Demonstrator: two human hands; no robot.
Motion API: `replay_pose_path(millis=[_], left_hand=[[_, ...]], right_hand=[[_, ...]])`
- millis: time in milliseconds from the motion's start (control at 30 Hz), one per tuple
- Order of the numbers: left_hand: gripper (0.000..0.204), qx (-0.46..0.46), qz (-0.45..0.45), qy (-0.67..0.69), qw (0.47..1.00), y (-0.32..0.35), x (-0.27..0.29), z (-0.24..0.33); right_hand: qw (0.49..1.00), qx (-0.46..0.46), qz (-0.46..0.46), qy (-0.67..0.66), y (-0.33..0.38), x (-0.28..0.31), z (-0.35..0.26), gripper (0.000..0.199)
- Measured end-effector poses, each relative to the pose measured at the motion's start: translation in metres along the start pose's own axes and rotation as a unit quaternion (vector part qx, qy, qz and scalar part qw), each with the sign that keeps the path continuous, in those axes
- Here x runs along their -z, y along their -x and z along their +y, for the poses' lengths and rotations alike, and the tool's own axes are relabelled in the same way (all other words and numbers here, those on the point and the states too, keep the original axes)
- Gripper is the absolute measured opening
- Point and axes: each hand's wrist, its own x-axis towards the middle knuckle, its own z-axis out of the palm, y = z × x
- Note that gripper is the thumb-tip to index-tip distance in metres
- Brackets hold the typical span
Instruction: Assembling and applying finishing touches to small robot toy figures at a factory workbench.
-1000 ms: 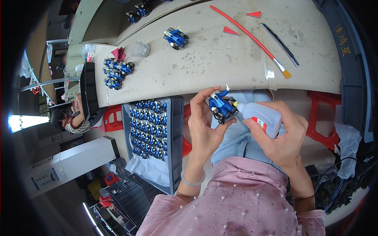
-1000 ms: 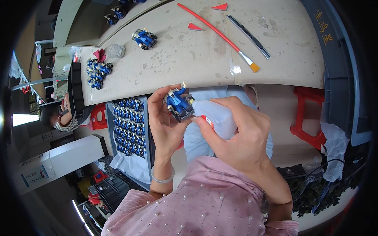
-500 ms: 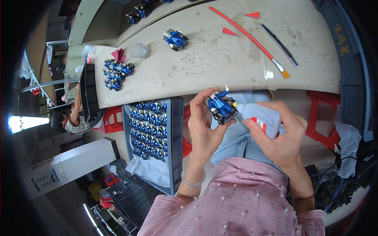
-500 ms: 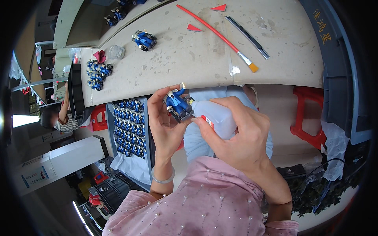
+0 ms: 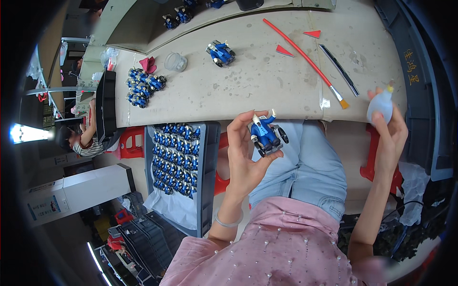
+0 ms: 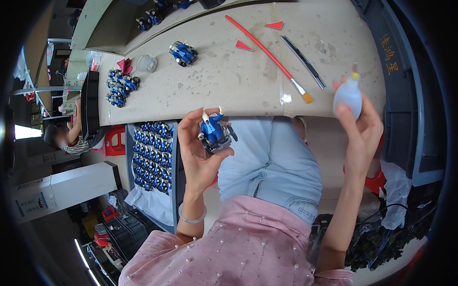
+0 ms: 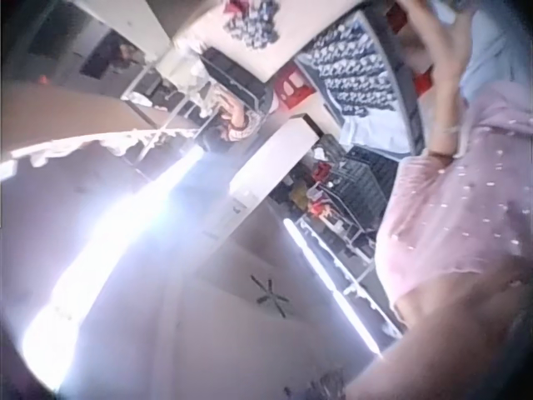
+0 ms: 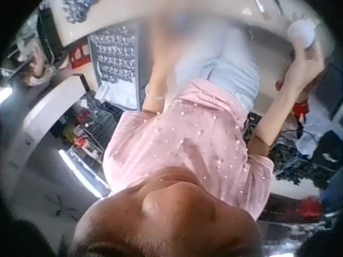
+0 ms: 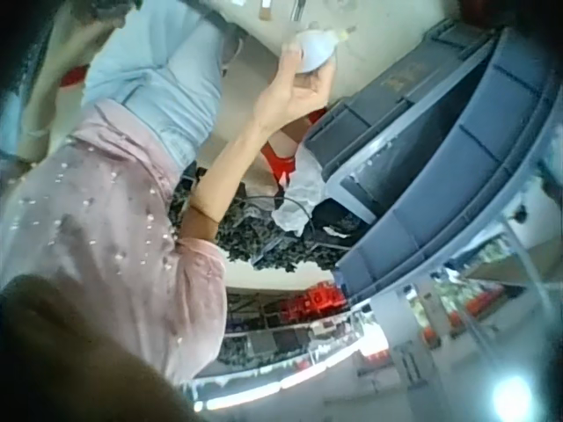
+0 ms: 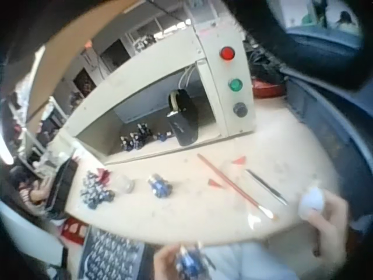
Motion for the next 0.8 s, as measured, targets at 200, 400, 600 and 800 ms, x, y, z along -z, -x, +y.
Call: replay_pose_path(millis=[200, 400, 600, 800], left_hand=[[0.087, 0.02, -0.018, 0.011, 1.0, 0.005, -0.001, 0.004], [0.087, 0.007, -0.028, 0.006, 1.0, 0.007, -0.003, 0.002], [0.084, 0.024, -0.143, 0.043, 0.989, 0.008, -0.007, 0.01], [0.081, -0.03, -0.205, -0.059, 0.977, 0.007, -0.013, 0.01]], right_hand=[[0.979, 0.153, 0.059, 0.119, -0.06, 0.008, 0.045, 0.033], [0.893, 0.295, 0.23, 0.25, -0.033, -0.013, 0.022, 0.047], [0.939, 0.038, -0.273, -0.204, 0.061, -0.05, 0.023, 0.063], [0.922, 0.02, -0.277, -0.271, 0.073, -0.069, 0.041, 0.061]])
